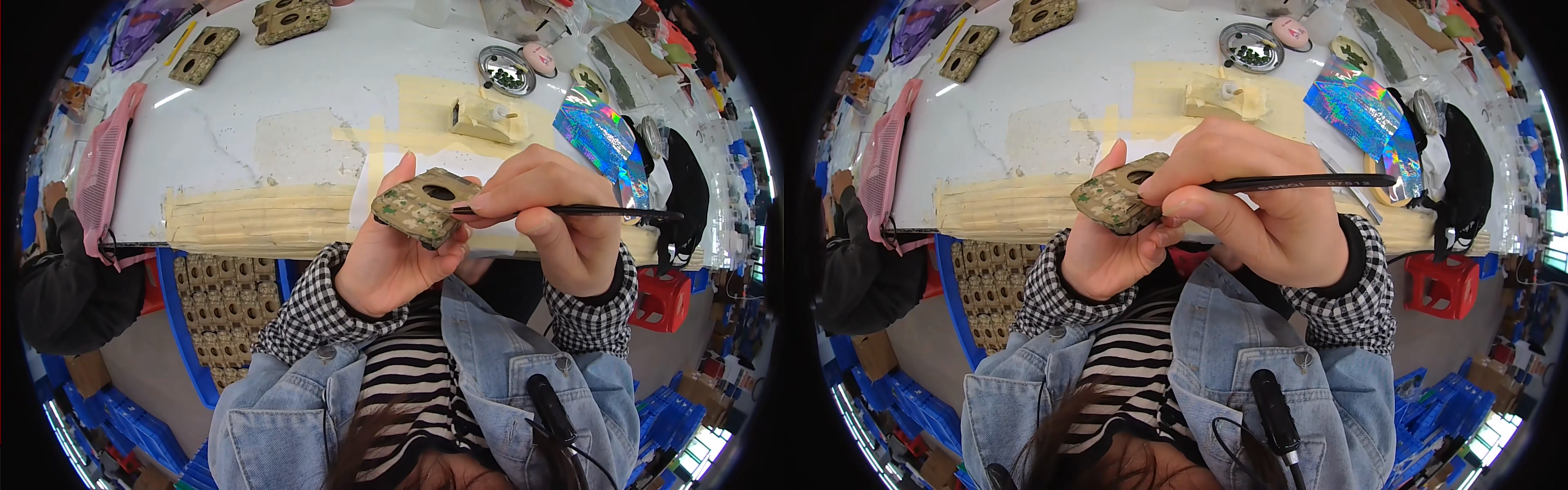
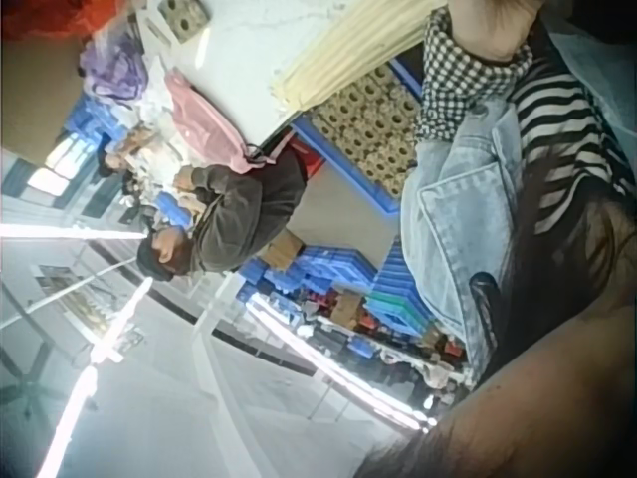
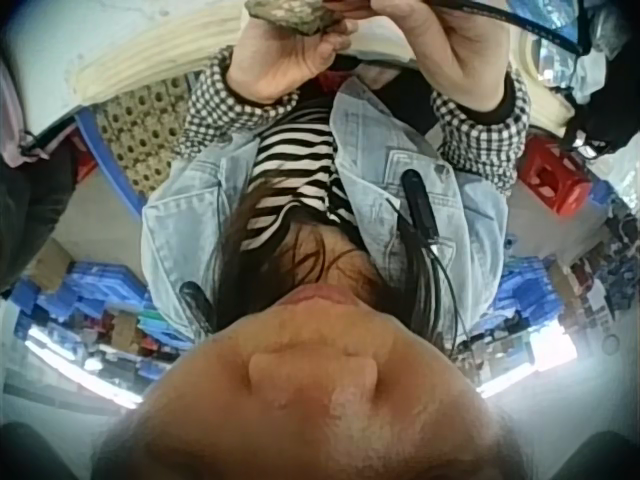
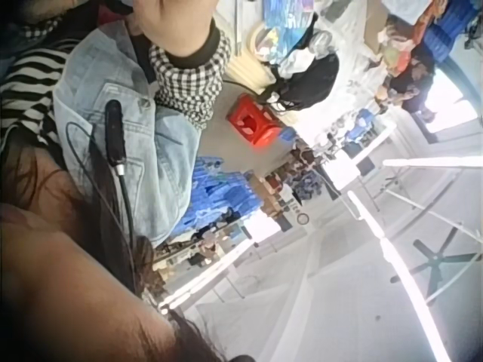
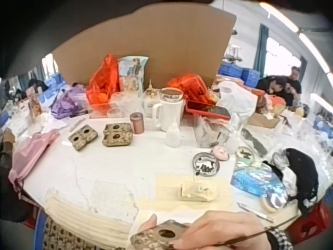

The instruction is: Painting camouflage details on a model tank hull using a fine brush.

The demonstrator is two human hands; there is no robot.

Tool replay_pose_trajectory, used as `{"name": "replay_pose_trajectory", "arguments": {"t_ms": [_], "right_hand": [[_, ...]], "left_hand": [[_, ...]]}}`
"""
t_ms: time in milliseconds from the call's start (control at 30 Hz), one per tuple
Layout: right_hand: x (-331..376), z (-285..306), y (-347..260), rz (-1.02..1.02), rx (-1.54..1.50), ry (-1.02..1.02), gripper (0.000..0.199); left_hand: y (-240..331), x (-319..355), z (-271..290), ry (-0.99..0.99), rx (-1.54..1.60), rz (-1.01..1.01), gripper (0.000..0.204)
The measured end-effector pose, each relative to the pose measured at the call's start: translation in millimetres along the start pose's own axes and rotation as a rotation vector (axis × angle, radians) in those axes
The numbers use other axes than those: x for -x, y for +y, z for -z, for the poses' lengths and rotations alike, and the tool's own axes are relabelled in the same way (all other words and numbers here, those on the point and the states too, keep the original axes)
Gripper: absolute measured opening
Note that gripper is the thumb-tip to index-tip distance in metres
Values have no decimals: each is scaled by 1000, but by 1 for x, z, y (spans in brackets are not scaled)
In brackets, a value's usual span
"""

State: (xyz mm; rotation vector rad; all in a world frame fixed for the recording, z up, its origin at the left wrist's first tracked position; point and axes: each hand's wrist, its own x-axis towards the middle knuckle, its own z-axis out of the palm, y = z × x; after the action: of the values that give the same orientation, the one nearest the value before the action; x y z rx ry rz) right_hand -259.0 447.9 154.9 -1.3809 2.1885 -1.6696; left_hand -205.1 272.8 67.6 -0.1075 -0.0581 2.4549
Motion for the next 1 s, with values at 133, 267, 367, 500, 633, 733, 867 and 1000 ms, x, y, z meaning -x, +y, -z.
{"name": "replay_pose_trajectory", "arguments": {"t_ms": [133, 267, 367, 500, 633, 733, 867, 1000], "right_hand": [[0, 0, -1, 5, 21, -8, 14], [-1, 3, -2, 27, 43, -33, 15], [-1, 3, -2, 32, 38, -42, 15], [-1, 4, -1, 30, 34, -49, 15], [-2, 5, 0, 39, 34, -51, 15], [-1, 3, 1, 29, 11, -32, 15], [-1, 4, 1, 21, 10, -27, 15], [-2, 4, 3, 24, -16, -31, 16]], "left_hand": [[-1, 1, -2, 27, 2, 2, 62], [0, 1, -3, 30, 3, 10, 61], [1, 0, -1, 4, 12, 11, 61], [0, 0, -3, 6, 33, 7, 62], [1, 0, 0, -4, 23, 9, 62], [1, -1, 0, 1, 25, 11, 62], [1, -2, -2, 4, 19, 4, 62], [1, -2, -2, 3, 12, 10, 62]]}}
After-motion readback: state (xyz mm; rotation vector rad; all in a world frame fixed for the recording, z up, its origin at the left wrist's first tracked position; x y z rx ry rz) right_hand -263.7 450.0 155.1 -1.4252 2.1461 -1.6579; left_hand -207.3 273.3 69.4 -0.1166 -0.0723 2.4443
